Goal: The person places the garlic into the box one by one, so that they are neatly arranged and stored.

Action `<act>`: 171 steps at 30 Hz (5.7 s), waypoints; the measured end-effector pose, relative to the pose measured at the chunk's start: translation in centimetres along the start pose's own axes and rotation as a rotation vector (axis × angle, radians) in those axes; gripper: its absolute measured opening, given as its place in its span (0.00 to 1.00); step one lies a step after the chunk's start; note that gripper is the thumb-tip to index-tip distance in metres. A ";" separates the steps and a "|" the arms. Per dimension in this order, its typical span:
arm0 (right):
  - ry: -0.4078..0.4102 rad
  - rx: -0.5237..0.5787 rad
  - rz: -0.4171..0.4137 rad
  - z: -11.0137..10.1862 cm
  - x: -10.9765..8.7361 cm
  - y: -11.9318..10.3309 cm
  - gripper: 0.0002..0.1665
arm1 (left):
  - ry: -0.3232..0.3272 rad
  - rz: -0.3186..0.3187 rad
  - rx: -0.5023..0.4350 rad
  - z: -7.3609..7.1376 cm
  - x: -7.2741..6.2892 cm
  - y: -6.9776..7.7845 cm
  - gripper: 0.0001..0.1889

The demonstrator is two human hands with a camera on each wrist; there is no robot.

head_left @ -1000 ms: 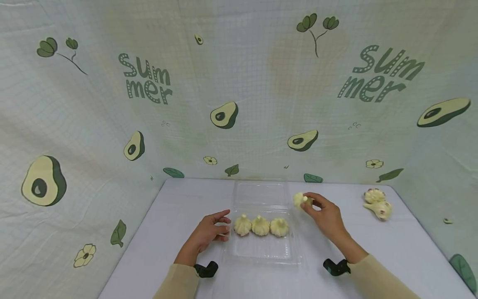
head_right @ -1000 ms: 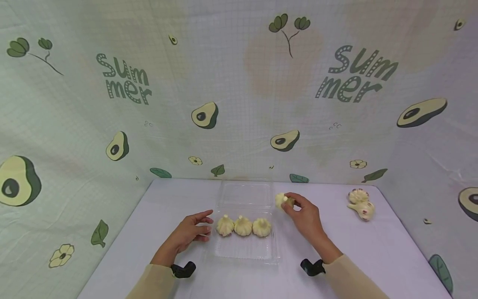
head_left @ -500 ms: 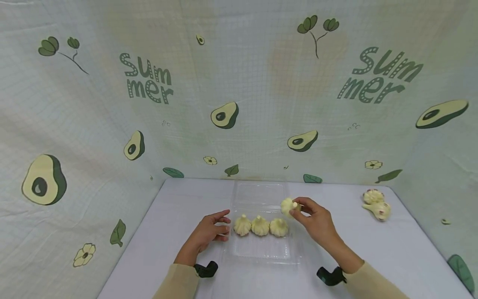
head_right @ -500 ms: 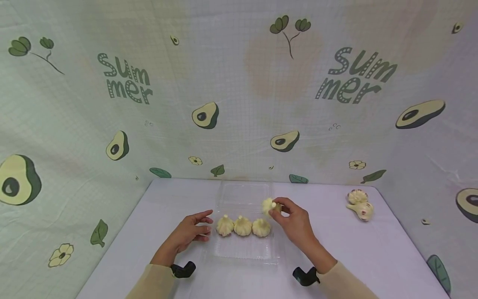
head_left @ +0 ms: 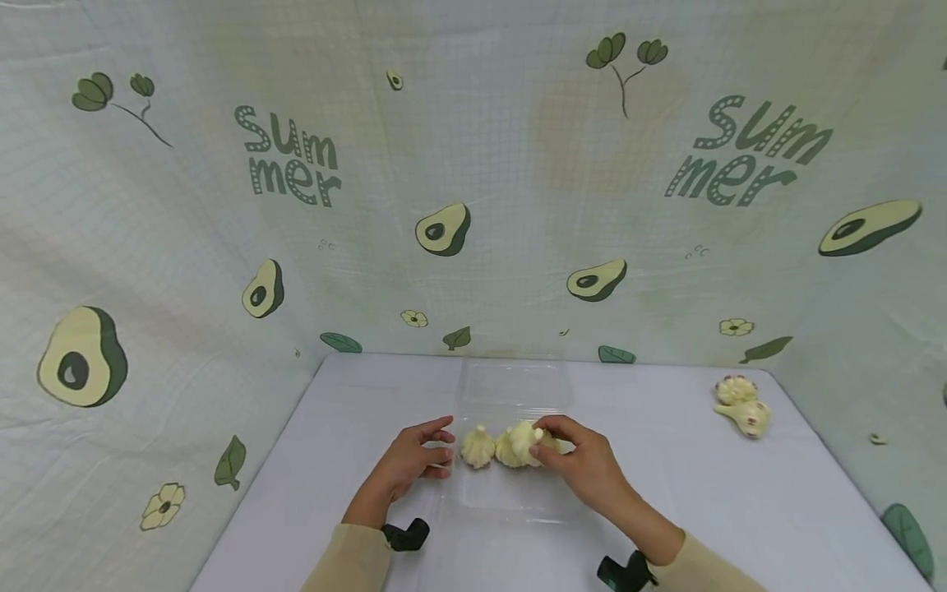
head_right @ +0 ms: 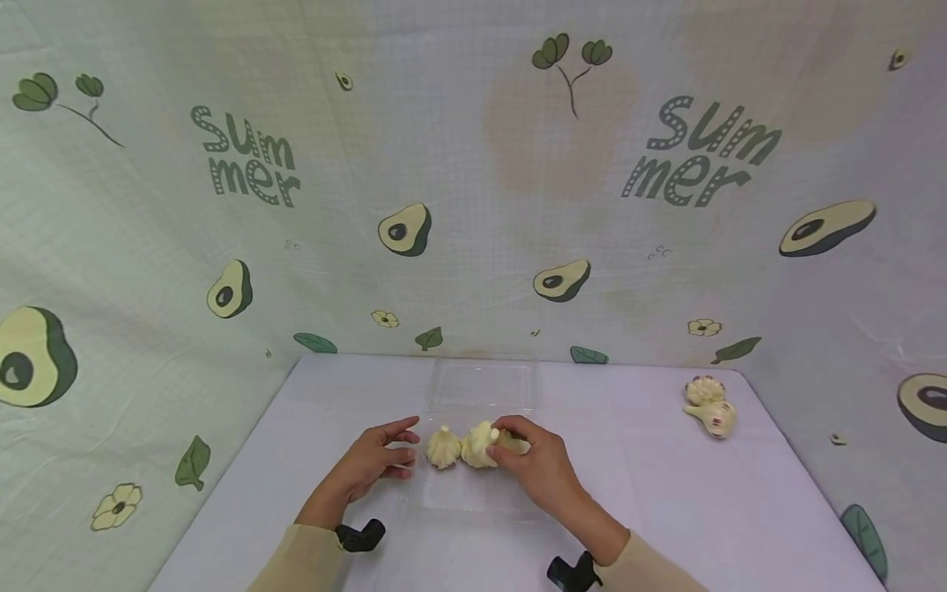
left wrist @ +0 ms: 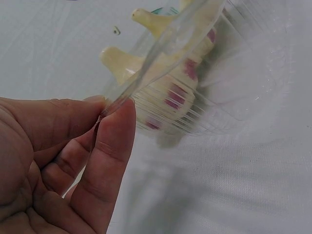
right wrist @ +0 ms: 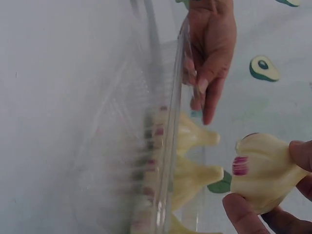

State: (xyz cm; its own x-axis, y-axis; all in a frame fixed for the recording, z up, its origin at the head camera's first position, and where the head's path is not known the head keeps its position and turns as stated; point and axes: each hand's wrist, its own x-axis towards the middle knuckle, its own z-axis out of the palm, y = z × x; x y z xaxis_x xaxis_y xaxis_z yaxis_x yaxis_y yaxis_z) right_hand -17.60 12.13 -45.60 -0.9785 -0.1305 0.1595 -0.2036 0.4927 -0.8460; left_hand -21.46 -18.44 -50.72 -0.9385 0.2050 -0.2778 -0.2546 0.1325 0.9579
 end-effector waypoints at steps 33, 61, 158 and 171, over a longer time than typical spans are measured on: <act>-0.256 -0.024 -0.156 7.7 0.0 0.4 0.11 | -0.003 0.034 -0.009 0.1 -0.3 -0.1 0.36; -0.283 -0.072 -0.149 8.1 0.1 0.1 0.18 | -0.004 0.025 -0.011 0.1 -0.1 -0.4 0.36; 0.264 -0.375 0.432 -22.1 2.1 20.1 0.51 | 0.009 0.004 0.024 0.3 -0.3 -0.3 0.36; 0.270 -0.431 0.333 -22.4 2.1 22.0 0.46 | 0.003 0.007 0.018 0.2 -0.3 -0.4 0.36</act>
State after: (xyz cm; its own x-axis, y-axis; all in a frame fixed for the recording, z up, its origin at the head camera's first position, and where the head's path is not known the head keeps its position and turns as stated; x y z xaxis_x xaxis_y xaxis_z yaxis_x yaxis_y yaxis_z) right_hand -24.87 41.93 -52.49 -0.9538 0.2858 0.0931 0.1755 0.7810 -0.5993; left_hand -21.01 -18.39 -51.02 -0.9411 0.2030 -0.2705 -0.2435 0.1485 0.9585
